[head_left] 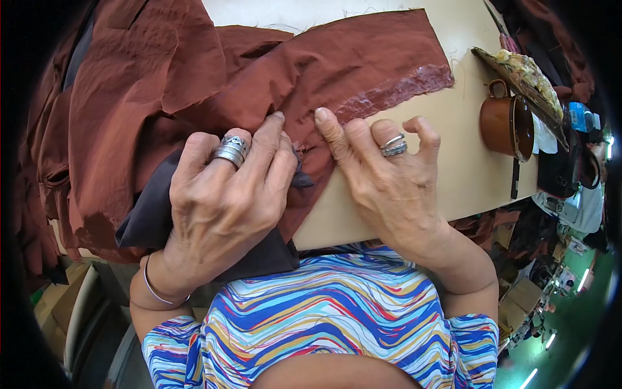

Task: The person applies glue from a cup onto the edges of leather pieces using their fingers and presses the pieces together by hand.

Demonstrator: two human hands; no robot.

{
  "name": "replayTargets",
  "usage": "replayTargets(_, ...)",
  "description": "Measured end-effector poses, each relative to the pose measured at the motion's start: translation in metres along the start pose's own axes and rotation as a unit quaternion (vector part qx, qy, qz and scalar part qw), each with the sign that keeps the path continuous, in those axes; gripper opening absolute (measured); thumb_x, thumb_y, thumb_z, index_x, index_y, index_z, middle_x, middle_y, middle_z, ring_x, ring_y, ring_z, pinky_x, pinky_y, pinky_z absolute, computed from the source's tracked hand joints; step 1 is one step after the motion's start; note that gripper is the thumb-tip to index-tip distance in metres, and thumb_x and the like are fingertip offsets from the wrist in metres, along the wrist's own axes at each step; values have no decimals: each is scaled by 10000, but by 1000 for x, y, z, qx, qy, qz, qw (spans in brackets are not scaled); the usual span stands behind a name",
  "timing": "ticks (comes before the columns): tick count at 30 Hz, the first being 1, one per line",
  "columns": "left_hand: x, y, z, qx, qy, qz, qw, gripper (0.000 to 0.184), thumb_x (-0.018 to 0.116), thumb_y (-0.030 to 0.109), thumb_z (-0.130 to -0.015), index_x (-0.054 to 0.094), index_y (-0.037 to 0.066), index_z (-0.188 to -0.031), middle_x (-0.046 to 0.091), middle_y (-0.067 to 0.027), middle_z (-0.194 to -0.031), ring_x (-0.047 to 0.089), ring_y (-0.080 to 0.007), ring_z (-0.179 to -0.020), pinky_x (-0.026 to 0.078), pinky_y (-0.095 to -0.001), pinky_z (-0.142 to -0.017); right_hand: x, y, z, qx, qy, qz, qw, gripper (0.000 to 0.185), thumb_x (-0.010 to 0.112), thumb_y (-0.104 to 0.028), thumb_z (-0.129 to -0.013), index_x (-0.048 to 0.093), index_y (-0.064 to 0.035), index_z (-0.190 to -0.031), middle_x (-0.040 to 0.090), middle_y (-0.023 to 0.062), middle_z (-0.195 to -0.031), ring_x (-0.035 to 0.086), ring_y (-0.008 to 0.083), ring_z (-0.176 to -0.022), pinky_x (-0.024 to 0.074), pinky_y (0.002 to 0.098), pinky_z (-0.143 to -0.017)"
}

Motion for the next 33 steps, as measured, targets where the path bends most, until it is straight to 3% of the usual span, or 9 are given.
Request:
replayTargets(13, 0, 2, 1, 6, -16, -4, 1000, 240, 605, 81, -744, 649, 20, -972, 645, -56, -1094, 565, -133, -706, 390, -271, -640, -2, 3, 5, -48, 36, -94, 994, 443, 531, -203, -798, 586, -113, -1228, 522, -1, -954, 490, 154, -915, 296, 469, -924)
replayTargets(16, -1, 1, 0, 10, -19, 0, 1000, 252, 605, 78, -737, 646, 17, -979, 645, -59, -1095, 566, -134, -707, 392, -271, -640, -9, 27, 1, -50, -17, -214, 975, 437, 543, -170, -792, 596, -218, -1223, 505, -18, -910, 492, 138, -831, 297, 422, -884)
replayTargets(19, 0, 1, 1, 4, -18, 4, 1000, 263, 606, 74, -730, 644, 14, -983, 646, -59, -1094, 569, -135, -709, 394, -270, -642, -8, 22, -5, 13, 21, -206, 978, 399, 549, -152, -787, 608, -205, -1179, 505, -18, -902, 500, 152, -836, 303, 414, -881)
replayTargets(22, 0, 1, -1, 6, -3, 11, 1000, 233, 610, 76, -718, 644, 8, -938, 651, -73, -1056, 564, -136, -694, 385, -270, -630, 5, -1, -4, -29, 59, -138, 988, 288, 541, -203, -782, 634, -150, -1049, 519, 6, -921, 512, 176, -934, 309, 457, -885)
replayTargets(25, 0, 0, -3, 14, 25, 25, 999, 170, 619, 83, -706, 647, 0, -852, 657, -100, -991, 554, -135, -670, 368, -273, -602, -1, 9, -5, -23, 56, -222, 973, 292, 537, -206, -787, 636, -171, -1060, 522, 3, -921, 512, 182, -940, 306, 454, -882)
replayTargets(26, 0, 0, -3, 12, 22, 28, 999, 170, 618, 83, -713, 648, 1, -859, 659, -99, -998, 555, -135, -673, 369, -272, -603, -5, 18, -4, -35, 25, -286, 957, 301, 541, -168, -783, 636, -170, -1069, 531, 3, -931, 510, 187, -949, 307, 457, -879)
replayTargets(29, -3, 0, -3, 12, 9, 32, 999, 173, 613, 80, -736, 649, 4, -888, 662, -96, -1015, 562, -136, -684, 376, -273, -610, -12, 33, 3, 31, 47, -305, 951, 426, 564, -31, -749, 630, -178, -1143, 535, 1, -893, 502, 193, -864, 306, 410, -884)
replayTargets(30, -3, 0, -3, 13, 7, 32, 999, 177, 613, 79, -737, 649, 4, -892, 662, -94, -1017, 562, -136, -685, 377, -273, -612, -19, 44, 10, 58, 55, -347, 935, 447, 520, 12, -763, 610, -115, -1183, 541, 24, -875, 514, 216, -833, 337, 380, -862)
replayTargets(33, -3, -1, -4, 3, -1, 45, 999, 202, 601, 74, -737, 642, 3, -922, 656, -92, -1044, 569, -148, -693, 391, -288, -626, -44, 51, 21, 100, 69, -571, 812, 364, 508, -55, -826, 590, -11, -1179, 589, 63, -925, 523, 214, -798, 381, 357, -796)
Point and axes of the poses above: each hand's wrist, its own z-axis away from the middle knuckle, its own x-axis out of the palm, y = z × x, the point moved 2 cm from there along -z, towards the middle knuckle
